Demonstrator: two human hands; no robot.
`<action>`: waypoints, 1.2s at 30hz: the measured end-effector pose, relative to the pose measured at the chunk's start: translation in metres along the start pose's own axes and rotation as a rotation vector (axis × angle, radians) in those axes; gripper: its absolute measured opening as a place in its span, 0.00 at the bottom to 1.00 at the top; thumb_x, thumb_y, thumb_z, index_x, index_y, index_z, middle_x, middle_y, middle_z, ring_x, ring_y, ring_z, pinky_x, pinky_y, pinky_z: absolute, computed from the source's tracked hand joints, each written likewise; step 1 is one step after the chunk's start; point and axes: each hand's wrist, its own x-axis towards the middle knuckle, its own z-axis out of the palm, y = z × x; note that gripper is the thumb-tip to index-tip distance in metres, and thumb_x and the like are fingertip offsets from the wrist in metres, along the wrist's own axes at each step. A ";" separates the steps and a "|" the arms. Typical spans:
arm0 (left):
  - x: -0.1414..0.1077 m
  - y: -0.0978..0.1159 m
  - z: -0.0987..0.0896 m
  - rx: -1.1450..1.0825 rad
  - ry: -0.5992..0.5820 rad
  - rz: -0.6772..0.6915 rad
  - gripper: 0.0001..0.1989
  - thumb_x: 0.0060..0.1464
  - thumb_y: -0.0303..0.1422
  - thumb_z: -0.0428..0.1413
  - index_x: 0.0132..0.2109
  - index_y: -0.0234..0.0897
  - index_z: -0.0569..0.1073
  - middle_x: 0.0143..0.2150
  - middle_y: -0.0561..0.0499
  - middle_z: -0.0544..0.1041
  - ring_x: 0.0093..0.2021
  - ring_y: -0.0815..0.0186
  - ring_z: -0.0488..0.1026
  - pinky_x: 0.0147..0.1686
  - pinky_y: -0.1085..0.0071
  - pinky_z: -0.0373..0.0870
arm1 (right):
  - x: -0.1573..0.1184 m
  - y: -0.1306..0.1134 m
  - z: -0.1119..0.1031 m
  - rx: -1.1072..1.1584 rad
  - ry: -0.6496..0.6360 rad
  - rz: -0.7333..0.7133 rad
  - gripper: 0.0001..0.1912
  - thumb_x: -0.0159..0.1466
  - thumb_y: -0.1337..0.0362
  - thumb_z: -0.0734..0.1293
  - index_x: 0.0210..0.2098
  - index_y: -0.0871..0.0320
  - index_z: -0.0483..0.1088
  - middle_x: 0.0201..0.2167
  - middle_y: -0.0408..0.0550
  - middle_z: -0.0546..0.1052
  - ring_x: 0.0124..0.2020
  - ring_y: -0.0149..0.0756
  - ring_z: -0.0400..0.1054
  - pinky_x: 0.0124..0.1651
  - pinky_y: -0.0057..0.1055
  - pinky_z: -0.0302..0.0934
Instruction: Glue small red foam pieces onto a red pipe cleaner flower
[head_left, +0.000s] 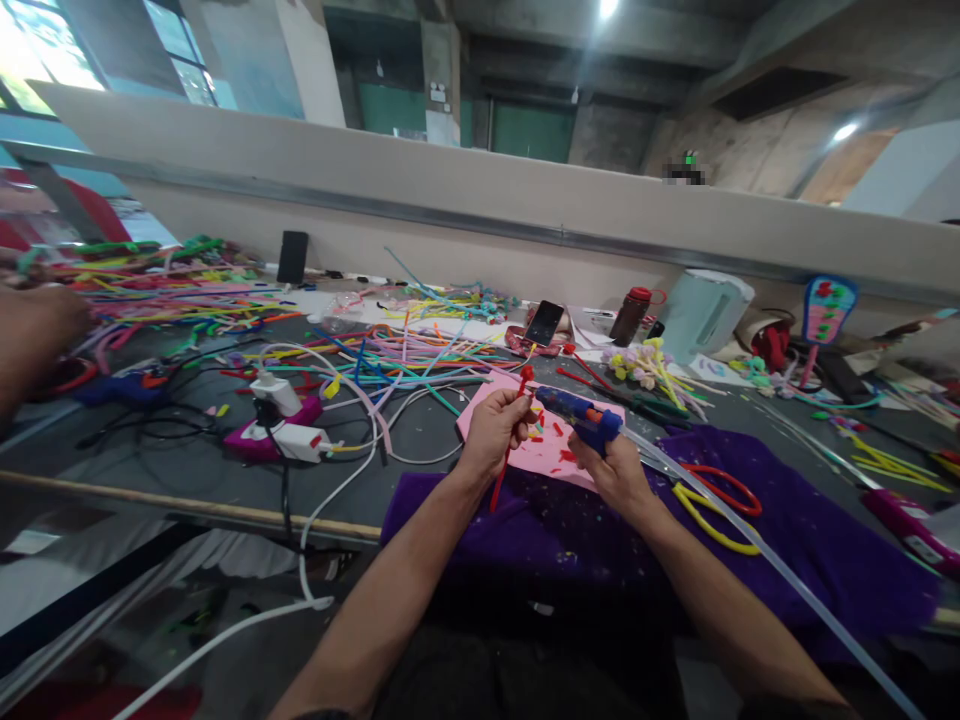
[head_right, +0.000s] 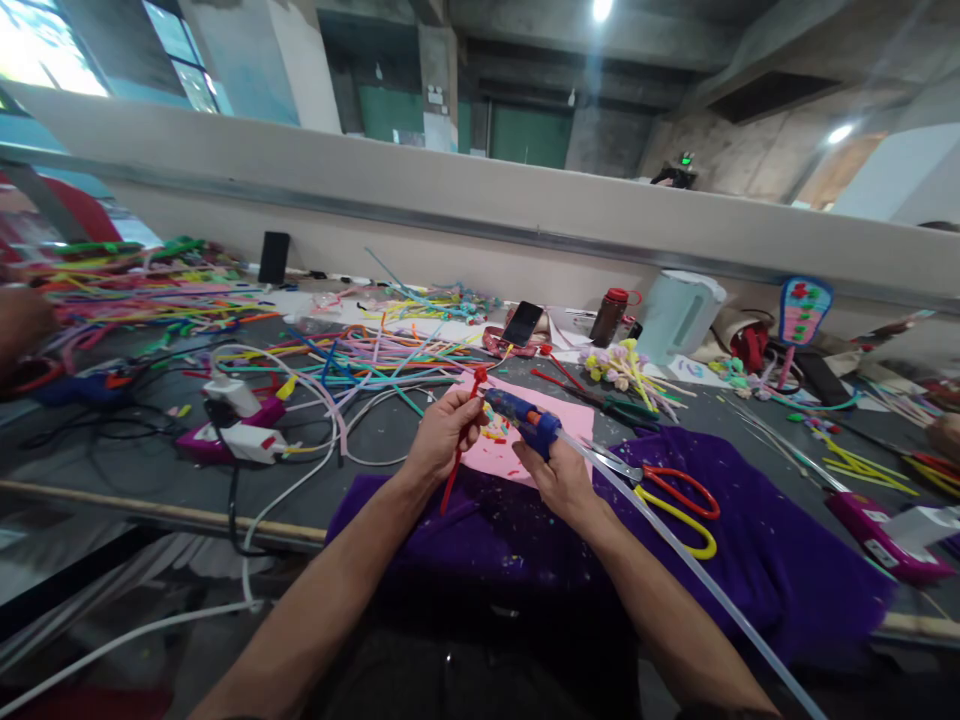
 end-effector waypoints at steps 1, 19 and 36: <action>0.000 0.000 0.000 -0.003 0.002 -0.001 0.14 0.43 0.40 0.58 0.28 0.34 0.65 0.20 0.55 0.71 0.12 0.80 0.59 0.10 0.82 0.48 | 0.000 0.000 0.000 -0.003 0.009 0.003 0.11 0.60 0.57 0.60 0.32 0.59 0.66 0.20 0.43 0.67 0.23 0.33 0.62 0.26 0.28 0.55; 0.000 -0.002 0.000 0.000 -0.007 -0.012 0.13 0.44 0.40 0.58 0.29 0.33 0.66 0.21 0.55 0.71 0.12 0.80 0.59 0.09 0.82 0.46 | 0.001 -0.003 -0.003 -0.048 0.036 -0.039 0.11 0.60 0.58 0.60 0.33 0.59 0.68 0.19 0.44 0.67 0.25 0.35 0.63 0.27 0.29 0.56; 0.000 -0.002 0.000 -0.020 -0.014 -0.030 0.13 0.43 0.39 0.58 0.29 0.34 0.65 0.20 0.56 0.70 0.12 0.80 0.58 0.09 0.82 0.45 | 0.000 -0.007 -0.002 0.009 0.065 0.027 0.11 0.59 0.59 0.61 0.24 0.58 0.63 0.15 0.40 0.64 0.17 0.28 0.57 0.22 0.26 0.52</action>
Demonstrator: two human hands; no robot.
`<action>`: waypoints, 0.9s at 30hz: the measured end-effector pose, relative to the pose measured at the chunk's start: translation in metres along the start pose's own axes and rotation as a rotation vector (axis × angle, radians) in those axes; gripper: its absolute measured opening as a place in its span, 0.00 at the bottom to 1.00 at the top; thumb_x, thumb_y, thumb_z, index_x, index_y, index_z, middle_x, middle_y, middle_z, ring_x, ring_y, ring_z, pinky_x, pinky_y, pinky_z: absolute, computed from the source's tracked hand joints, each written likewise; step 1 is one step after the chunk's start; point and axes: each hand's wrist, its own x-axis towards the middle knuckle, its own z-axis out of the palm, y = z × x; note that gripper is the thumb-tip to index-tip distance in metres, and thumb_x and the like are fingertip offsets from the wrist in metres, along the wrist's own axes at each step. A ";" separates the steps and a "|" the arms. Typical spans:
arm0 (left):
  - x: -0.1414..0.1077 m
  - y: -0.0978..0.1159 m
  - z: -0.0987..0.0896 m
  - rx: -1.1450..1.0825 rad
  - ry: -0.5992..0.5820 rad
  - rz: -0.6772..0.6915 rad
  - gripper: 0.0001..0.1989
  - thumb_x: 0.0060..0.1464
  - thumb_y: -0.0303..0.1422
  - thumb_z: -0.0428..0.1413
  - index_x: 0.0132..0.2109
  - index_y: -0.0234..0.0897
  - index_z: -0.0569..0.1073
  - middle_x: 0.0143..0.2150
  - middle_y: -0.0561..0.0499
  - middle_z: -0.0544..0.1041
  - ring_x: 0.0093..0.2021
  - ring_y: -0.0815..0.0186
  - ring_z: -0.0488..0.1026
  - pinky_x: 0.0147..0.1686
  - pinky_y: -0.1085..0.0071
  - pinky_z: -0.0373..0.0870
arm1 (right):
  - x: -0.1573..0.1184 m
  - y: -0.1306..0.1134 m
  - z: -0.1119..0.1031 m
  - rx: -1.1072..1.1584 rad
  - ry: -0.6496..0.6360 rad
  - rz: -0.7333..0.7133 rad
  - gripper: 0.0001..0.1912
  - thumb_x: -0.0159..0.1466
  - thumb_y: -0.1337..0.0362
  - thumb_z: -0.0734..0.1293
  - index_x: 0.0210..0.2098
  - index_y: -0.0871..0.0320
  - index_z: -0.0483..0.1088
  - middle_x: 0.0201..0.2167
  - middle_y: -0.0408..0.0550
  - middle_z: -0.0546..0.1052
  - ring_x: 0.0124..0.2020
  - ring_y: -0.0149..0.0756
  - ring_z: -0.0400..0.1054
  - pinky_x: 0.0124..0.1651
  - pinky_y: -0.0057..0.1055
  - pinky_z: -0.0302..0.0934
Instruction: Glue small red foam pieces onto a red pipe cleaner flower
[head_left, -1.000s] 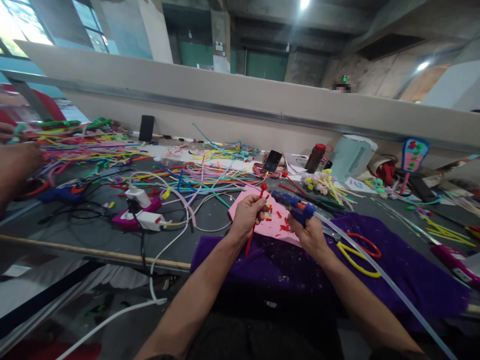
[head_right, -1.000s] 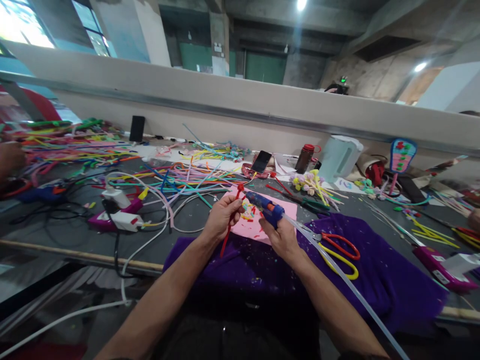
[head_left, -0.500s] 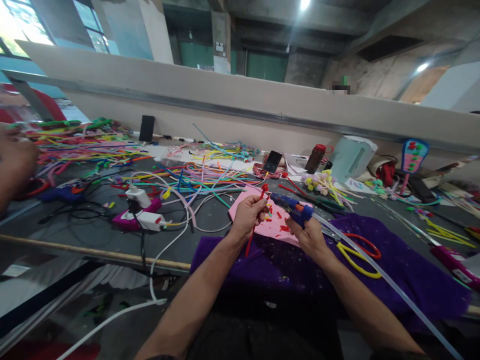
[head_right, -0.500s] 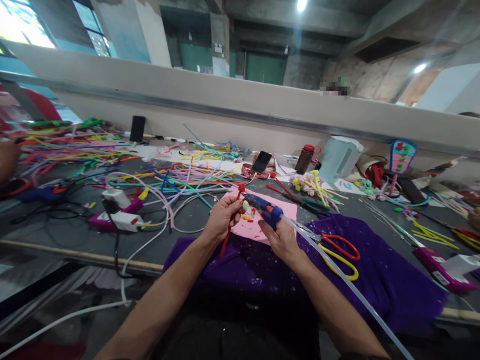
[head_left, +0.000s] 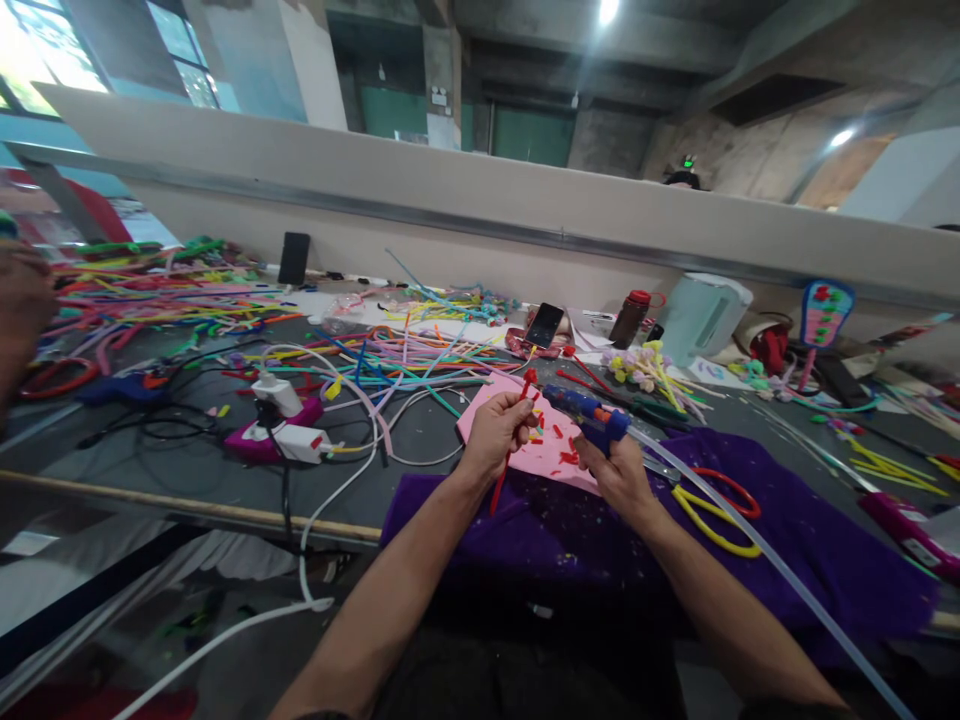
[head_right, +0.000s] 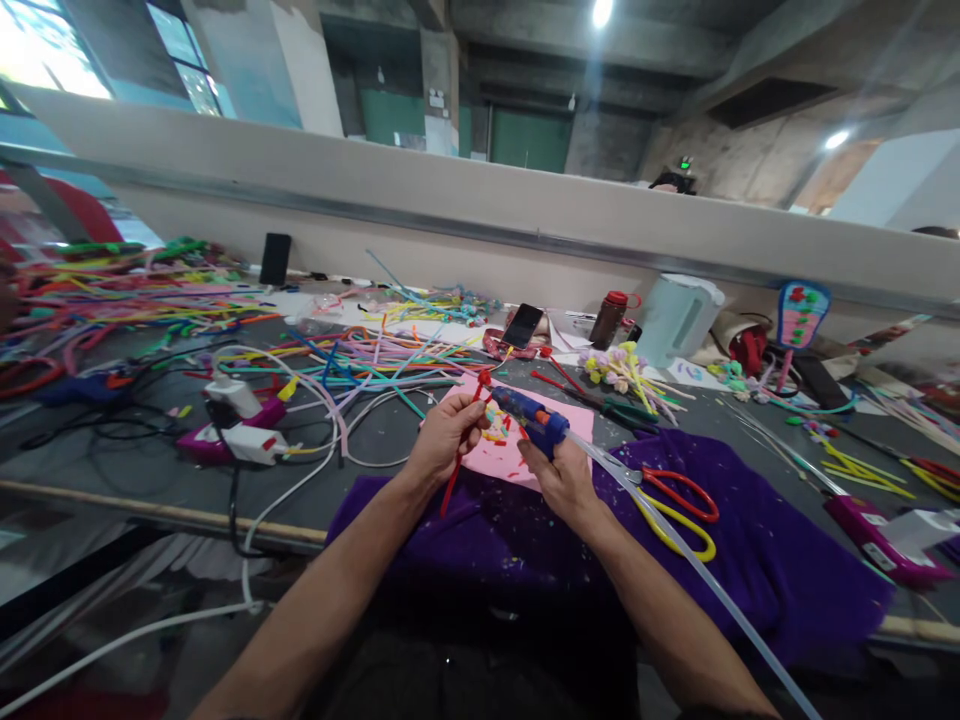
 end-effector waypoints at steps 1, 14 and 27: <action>0.000 0.000 0.000 -0.003 -0.001 -0.003 0.13 0.43 0.39 0.58 0.29 0.34 0.65 0.21 0.56 0.70 0.12 0.80 0.58 0.09 0.82 0.45 | 0.000 -0.001 0.000 0.003 -0.010 0.000 0.11 0.59 0.59 0.60 0.24 0.58 0.63 0.15 0.40 0.64 0.17 0.28 0.56 0.21 0.26 0.52; -0.001 0.000 0.000 0.022 -0.022 0.008 0.13 0.44 0.39 0.57 0.29 0.33 0.65 0.22 0.55 0.70 0.13 0.80 0.59 0.09 0.82 0.45 | 0.002 0.002 -0.004 0.013 -0.002 -0.025 0.16 0.61 0.58 0.59 0.20 0.59 0.62 0.17 0.41 0.65 0.19 0.28 0.58 0.23 0.26 0.53; 0.000 0.000 -0.002 -0.015 -0.013 -0.003 0.13 0.44 0.39 0.58 0.30 0.33 0.65 0.21 0.56 0.70 0.12 0.80 0.58 0.09 0.82 0.45 | 0.001 0.002 -0.001 0.024 -0.024 -0.012 0.15 0.60 0.58 0.59 0.21 0.58 0.62 0.16 0.41 0.64 0.18 0.28 0.57 0.22 0.26 0.52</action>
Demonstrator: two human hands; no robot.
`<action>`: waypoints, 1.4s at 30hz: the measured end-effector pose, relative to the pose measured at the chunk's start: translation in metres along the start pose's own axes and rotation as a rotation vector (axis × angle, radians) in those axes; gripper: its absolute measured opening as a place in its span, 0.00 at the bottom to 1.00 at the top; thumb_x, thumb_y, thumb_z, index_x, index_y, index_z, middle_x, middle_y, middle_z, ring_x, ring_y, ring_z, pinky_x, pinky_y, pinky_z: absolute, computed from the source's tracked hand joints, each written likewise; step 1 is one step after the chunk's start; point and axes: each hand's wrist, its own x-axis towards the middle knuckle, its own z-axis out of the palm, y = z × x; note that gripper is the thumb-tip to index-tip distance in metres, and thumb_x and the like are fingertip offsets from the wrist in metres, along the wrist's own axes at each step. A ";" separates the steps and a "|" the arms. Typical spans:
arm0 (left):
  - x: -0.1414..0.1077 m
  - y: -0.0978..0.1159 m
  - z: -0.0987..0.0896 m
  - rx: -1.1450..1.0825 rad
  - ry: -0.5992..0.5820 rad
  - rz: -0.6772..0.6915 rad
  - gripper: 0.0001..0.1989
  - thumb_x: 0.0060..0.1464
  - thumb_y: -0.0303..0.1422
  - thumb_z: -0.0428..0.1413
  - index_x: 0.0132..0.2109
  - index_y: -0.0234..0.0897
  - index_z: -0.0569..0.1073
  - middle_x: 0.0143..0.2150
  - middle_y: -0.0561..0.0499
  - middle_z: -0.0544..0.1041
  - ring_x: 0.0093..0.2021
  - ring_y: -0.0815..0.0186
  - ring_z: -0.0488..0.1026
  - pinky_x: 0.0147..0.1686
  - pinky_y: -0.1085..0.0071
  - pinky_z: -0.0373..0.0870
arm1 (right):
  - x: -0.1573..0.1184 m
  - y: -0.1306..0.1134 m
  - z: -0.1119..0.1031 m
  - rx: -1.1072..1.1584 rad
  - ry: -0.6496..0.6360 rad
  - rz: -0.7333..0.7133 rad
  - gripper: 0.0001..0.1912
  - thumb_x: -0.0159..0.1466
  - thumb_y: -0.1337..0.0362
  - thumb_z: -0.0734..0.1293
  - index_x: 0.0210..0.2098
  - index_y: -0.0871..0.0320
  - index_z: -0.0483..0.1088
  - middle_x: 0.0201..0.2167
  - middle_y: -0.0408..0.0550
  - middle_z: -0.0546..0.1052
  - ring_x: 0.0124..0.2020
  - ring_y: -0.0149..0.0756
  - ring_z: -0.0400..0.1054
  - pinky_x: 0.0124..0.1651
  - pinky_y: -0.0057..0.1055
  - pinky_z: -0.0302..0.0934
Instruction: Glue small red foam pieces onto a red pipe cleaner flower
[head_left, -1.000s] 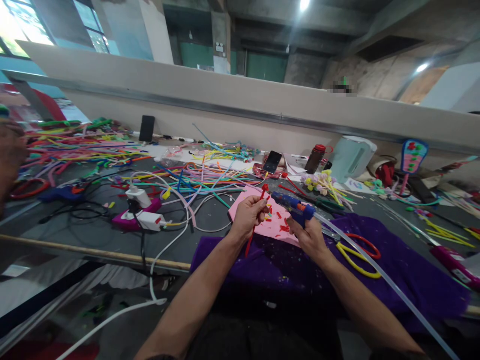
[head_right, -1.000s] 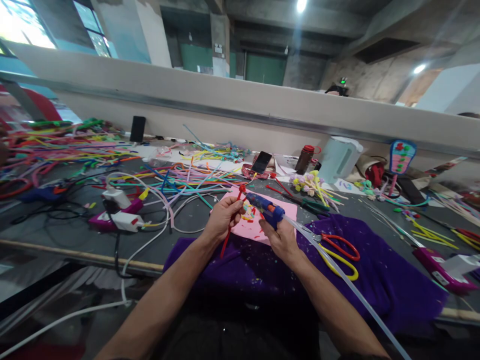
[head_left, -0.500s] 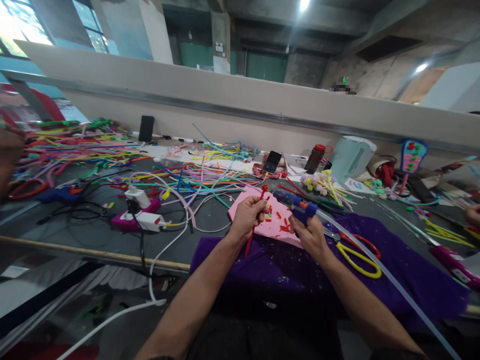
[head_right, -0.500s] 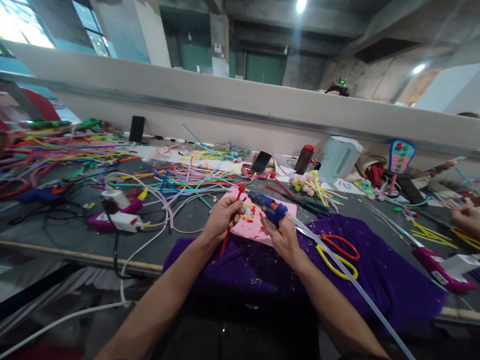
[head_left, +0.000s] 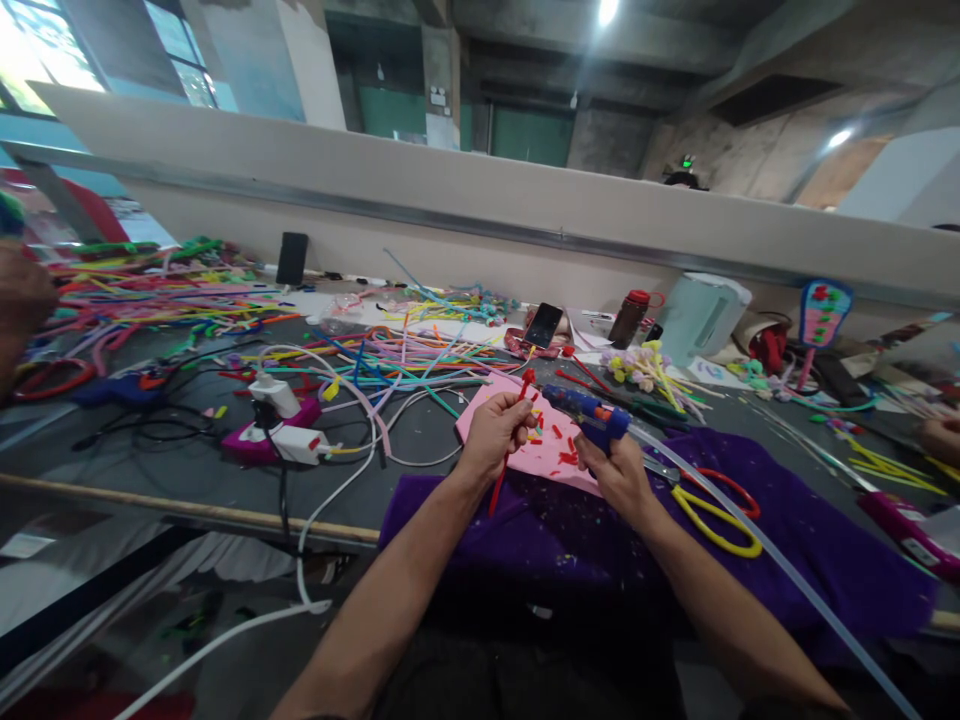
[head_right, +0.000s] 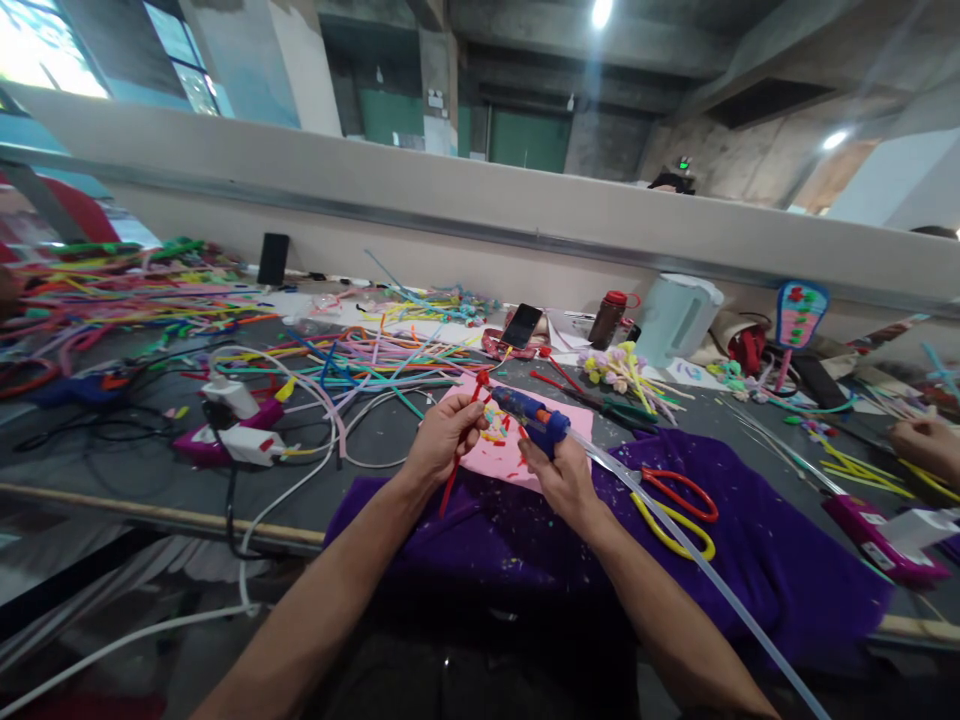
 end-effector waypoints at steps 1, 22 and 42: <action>0.000 0.000 0.000 0.001 0.001 -0.001 0.13 0.44 0.39 0.58 0.30 0.33 0.65 0.21 0.55 0.70 0.12 0.80 0.58 0.09 0.82 0.45 | 0.000 0.000 0.000 0.003 -0.006 0.000 0.15 0.60 0.58 0.59 0.21 0.58 0.62 0.15 0.41 0.64 0.17 0.28 0.57 0.22 0.26 0.52; -0.001 0.002 0.001 0.006 0.020 -0.023 0.14 0.42 0.40 0.58 0.29 0.34 0.65 0.21 0.55 0.70 0.12 0.80 0.58 0.10 0.82 0.45 | -0.001 0.000 -0.001 0.031 0.029 0.001 0.14 0.60 0.59 0.60 0.21 0.58 0.62 0.16 0.41 0.63 0.18 0.28 0.57 0.22 0.26 0.53; 0.000 0.002 0.001 0.017 0.008 -0.006 0.13 0.44 0.39 0.58 0.29 0.33 0.65 0.21 0.55 0.70 0.12 0.80 0.58 0.09 0.82 0.44 | -0.001 -0.002 -0.001 0.066 -0.036 0.027 0.13 0.59 0.59 0.61 0.22 0.59 0.64 0.16 0.41 0.65 0.18 0.28 0.57 0.23 0.26 0.54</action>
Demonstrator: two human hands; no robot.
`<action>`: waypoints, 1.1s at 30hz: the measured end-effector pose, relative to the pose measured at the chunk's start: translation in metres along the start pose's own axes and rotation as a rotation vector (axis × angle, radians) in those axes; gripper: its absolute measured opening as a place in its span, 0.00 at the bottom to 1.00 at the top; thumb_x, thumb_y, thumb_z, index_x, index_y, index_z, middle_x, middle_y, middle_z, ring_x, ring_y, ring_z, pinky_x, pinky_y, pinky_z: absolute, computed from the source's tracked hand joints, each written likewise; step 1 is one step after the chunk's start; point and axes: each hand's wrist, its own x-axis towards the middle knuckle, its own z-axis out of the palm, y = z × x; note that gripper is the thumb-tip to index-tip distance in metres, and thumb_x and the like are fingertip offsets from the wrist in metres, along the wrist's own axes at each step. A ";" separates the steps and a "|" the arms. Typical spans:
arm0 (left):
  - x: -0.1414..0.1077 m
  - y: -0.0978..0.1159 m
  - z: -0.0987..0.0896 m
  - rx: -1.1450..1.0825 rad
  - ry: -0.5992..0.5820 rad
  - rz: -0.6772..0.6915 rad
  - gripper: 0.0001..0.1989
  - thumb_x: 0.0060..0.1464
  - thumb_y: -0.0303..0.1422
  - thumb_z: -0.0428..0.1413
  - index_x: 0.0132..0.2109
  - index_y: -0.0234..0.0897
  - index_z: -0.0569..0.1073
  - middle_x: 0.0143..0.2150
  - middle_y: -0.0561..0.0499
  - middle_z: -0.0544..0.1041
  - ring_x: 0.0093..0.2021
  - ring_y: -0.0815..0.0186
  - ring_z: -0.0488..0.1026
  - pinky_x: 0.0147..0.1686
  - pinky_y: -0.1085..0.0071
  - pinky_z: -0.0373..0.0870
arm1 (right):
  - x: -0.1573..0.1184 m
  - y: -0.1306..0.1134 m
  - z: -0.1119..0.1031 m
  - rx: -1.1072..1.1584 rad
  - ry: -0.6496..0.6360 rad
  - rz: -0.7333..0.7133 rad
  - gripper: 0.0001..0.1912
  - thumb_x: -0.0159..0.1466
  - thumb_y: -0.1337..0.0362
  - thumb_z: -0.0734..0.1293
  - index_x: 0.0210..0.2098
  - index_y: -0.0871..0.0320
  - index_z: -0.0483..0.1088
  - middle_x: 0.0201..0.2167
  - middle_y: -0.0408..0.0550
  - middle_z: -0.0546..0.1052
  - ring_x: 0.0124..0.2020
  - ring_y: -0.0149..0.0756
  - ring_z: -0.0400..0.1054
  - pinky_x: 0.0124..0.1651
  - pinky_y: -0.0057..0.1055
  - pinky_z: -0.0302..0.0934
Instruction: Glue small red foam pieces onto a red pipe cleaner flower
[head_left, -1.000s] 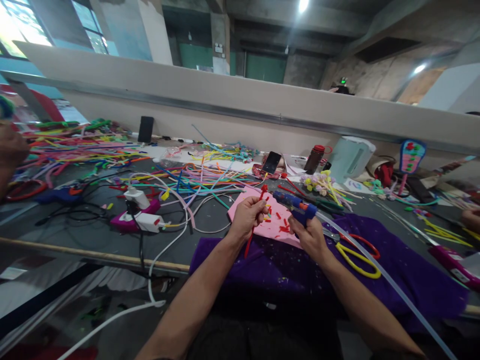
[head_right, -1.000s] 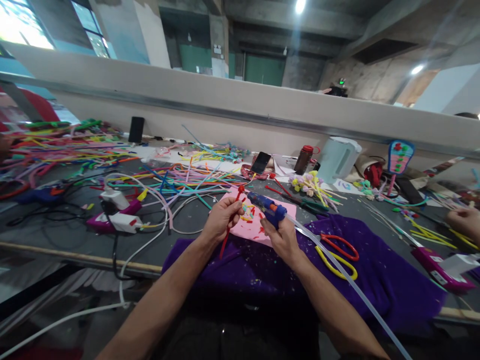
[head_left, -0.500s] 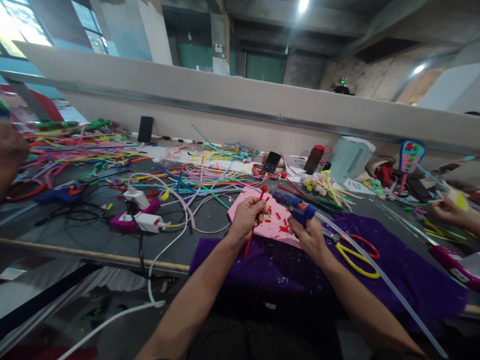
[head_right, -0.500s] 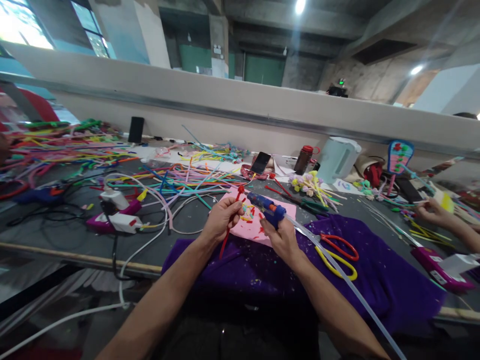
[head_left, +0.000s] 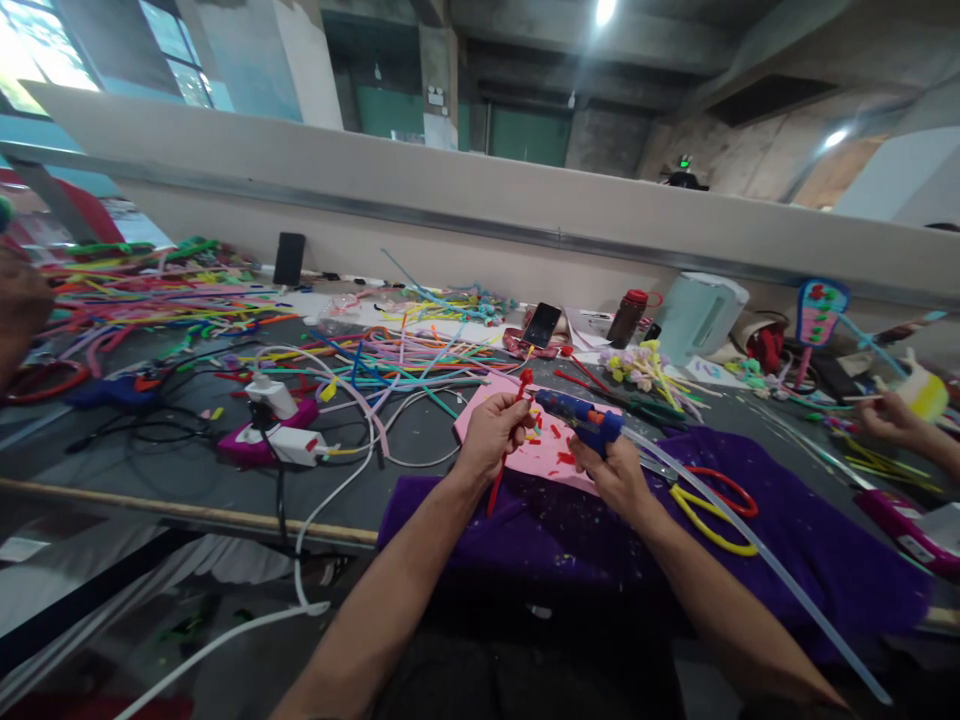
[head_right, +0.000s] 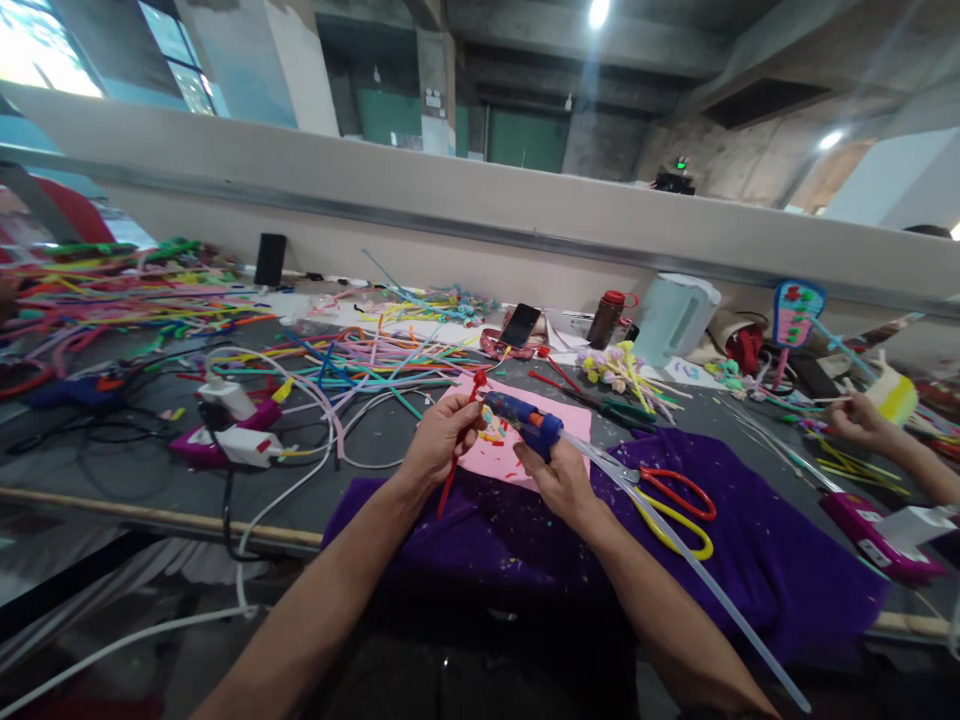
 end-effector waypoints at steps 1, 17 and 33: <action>0.000 0.000 0.000 -0.003 0.001 -0.004 0.14 0.43 0.39 0.58 0.29 0.33 0.65 0.21 0.55 0.70 0.12 0.80 0.58 0.09 0.82 0.44 | 0.001 0.000 -0.002 0.021 -0.008 0.021 0.13 0.59 0.58 0.61 0.23 0.60 0.65 0.17 0.41 0.66 0.19 0.28 0.58 0.24 0.26 0.55; -0.001 0.004 0.003 -0.010 -0.025 -0.007 0.13 0.43 0.37 0.59 0.29 0.33 0.65 0.21 0.56 0.71 0.12 0.80 0.58 0.08 0.83 0.46 | 0.055 0.081 -0.030 0.481 -0.031 0.582 0.15 0.53 0.55 0.67 0.27 0.63 0.66 0.16 0.44 0.70 0.14 0.27 0.62 0.16 0.22 0.56; -0.002 0.004 0.002 -0.049 -0.149 -0.070 0.12 0.45 0.37 0.57 0.28 0.33 0.64 0.22 0.55 0.71 0.12 0.81 0.57 0.09 0.83 0.44 | 0.067 0.087 -0.035 -0.174 -0.057 0.569 0.17 0.50 0.53 0.67 0.15 0.62 0.68 0.12 0.47 0.68 0.21 0.37 0.67 0.23 0.26 0.55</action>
